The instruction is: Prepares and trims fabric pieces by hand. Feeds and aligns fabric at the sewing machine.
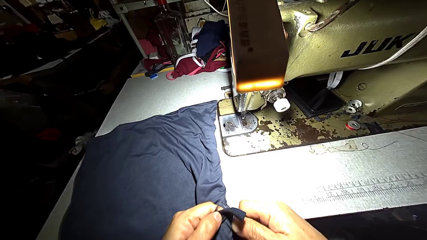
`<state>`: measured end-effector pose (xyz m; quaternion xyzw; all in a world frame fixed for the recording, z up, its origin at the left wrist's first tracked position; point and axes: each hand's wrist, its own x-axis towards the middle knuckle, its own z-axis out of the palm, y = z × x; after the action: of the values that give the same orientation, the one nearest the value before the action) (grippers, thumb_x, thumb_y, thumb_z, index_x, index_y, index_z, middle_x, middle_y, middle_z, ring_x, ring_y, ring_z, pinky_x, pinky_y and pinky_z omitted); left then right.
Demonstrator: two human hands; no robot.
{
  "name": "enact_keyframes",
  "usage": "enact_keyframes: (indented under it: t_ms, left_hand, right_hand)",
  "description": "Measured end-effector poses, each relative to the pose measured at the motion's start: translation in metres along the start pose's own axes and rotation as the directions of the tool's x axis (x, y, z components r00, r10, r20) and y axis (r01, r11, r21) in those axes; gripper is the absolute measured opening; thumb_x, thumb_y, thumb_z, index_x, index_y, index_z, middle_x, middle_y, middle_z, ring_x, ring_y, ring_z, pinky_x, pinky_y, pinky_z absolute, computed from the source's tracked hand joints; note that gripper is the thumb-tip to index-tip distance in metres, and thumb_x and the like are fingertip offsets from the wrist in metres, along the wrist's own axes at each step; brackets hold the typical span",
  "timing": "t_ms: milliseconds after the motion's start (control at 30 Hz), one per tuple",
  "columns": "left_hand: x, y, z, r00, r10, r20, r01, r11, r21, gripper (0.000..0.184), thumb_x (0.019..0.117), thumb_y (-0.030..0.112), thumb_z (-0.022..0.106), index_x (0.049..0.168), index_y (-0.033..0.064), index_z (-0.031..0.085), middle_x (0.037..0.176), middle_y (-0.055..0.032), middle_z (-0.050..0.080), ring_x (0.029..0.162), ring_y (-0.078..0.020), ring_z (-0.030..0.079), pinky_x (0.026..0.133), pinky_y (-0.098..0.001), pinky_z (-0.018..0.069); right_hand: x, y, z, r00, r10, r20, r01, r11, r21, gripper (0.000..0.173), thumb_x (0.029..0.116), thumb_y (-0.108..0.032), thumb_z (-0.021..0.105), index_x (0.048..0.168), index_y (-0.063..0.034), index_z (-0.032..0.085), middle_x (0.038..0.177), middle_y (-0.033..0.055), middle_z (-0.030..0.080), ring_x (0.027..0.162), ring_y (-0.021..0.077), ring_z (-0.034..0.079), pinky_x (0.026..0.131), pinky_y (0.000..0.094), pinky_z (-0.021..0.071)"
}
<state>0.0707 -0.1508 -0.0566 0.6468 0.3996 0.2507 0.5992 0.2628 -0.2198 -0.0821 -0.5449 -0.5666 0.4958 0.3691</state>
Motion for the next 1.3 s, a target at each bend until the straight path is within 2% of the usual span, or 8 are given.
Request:
enact_keyframes:
  t_ms: [200,433,533,667,833,933,1067,1300]
  left_hand:
    - [0.002,-0.001,-0.001,1.000,0.011,0.017,-0.011,1.000,-0.015,0.030,0.0955,-0.004,0.047,0.081,0.0124,0.066,0.071,0.0170,0.062,0.066,0.0085,0.058,0.062,-0.0119,0.0485]
    - [0.003,-0.004,-0.002,0.999,0.043,0.032,-0.043,0.999,0.004,0.030,0.0949,-0.004,0.046,0.081,0.0123,0.067,0.073,0.0182,0.062,0.070,0.0103,0.058,0.065,-0.0108,0.0476]
    - [0.006,-0.004,-0.003,1.000,0.002,0.020,-0.001,0.999,-0.046,0.034,0.0960,-0.003,0.044,0.080,0.0152,0.068,0.073,0.0173,0.063,0.070,0.0091,0.059,0.065,-0.0113,0.0488]
    - [0.010,0.001,-0.003,0.996,-0.085,0.031,0.088,0.988,-0.123,0.041,0.0967,-0.003,0.041,0.076,0.0189,0.068,0.071,0.0156,0.066,0.069,0.0075,0.061,0.066,-0.0124,0.0506]
    - [0.019,-0.013,-0.017,0.984,-0.028,0.174,0.048,0.993,-0.109,0.036,0.0982,0.004,0.042,0.078,0.0216,0.066,0.072,0.0173,0.061,0.070,0.0083,0.057,0.065,-0.0140,0.0476]
    - [0.017,-0.001,-0.009,0.992,-0.072,0.102,0.086,0.987,-0.133,0.040,0.0949,-0.001,0.043,0.075,0.0210,0.070,0.072,0.0159,0.067,0.071,0.0082,0.062,0.067,-0.0126,0.0514]
    - [0.026,-0.022,-0.024,0.957,0.028,0.288,0.008,0.993,-0.122,0.032,0.1000,0.009,0.045,0.081,0.0218,0.067,0.075,0.0181,0.062,0.073,0.0089,0.058,0.068,-0.0135,0.0477]
    - [0.028,-0.025,-0.025,0.947,0.034,0.321,0.018,0.987,-0.160,0.032,0.1006,0.012,0.046,0.081,0.0237,0.068,0.077,0.0185,0.062,0.075,0.0092,0.058,0.069,-0.0132,0.0478]
  right_hand:
    - [-0.001,-0.001,-0.006,0.996,0.028,0.082,-0.031,0.999,0.036,0.034,0.1032,-0.031,0.057,0.089,-0.0014,0.066,0.067,0.0021,0.053,0.060,0.0093,0.048,0.058,0.0324,0.0370]
    - [0.000,-0.001,-0.003,0.999,0.026,0.043,-0.026,1.000,0.000,0.035,0.1050,-0.027,0.052,0.082,-0.0033,0.064,0.063,0.0000,0.048,0.058,0.0089,0.045,0.056,0.0323,0.0347]
    - [-0.004,-0.005,-0.010,0.999,0.032,0.039,-0.028,0.995,-0.094,0.035,0.1047,-0.032,0.055,0.092,-0.0029,0.069,0.065,0.0046,0.056,0.059,0.0139,0.051,0.056,0.0366,0.0378]
    - [-0.005,-0.002,-0.016,0.971,-0.226,-0.074,0.183,0.911,-0.369,0.028,0.0997,-0.031,0.063,0.097,-0.0050,0.074,0.069,0.0079,0.066,0.060,0.0184,0.062,0.052,0.0390,0.0432]
    - [0.006,0.018,-0.015,0.795,-0.603,-0.073,0.383,0.591,-0.710,0.023,0.1010,-0.033,0.060,0.096,-0.0156,0.075,0.071,0.0013,0.064,0.065,0.0163,0.061,0.056,0.0325,0.0436]
    - [0.013,0.019,-0.012,0.746,-0.665,-0.033,0.427,0.516,-0.743,0.023,0.1016,-0.033,0.058,0.093,-0.0172,0.072,0.068,0.0001,0.056,0.061,0.0158,0.055,0.054,0.0302,0.0395]
    - [0.020,0.023,-0.011,0.716,-0.698,-0.026,0.473,0.512,-0.717,0.022,0.1016,-0.033,0.058,0.091,-0.0174,0.070,0.066,-0.0012,0.053,0.058,0.0124,0.052,0.049,0.0269,0.0360]
    - [0.021,0.024,-0.009,0.735,-0.677,-0.032,0.497,0.571,-0.654,0.025,0.1026,-0.031,0.056,0.091,-0.0144,0.070,0.065,-0.0009,0.055,0.058,0.0119,0.054,0.050,0.0264,0.0380]
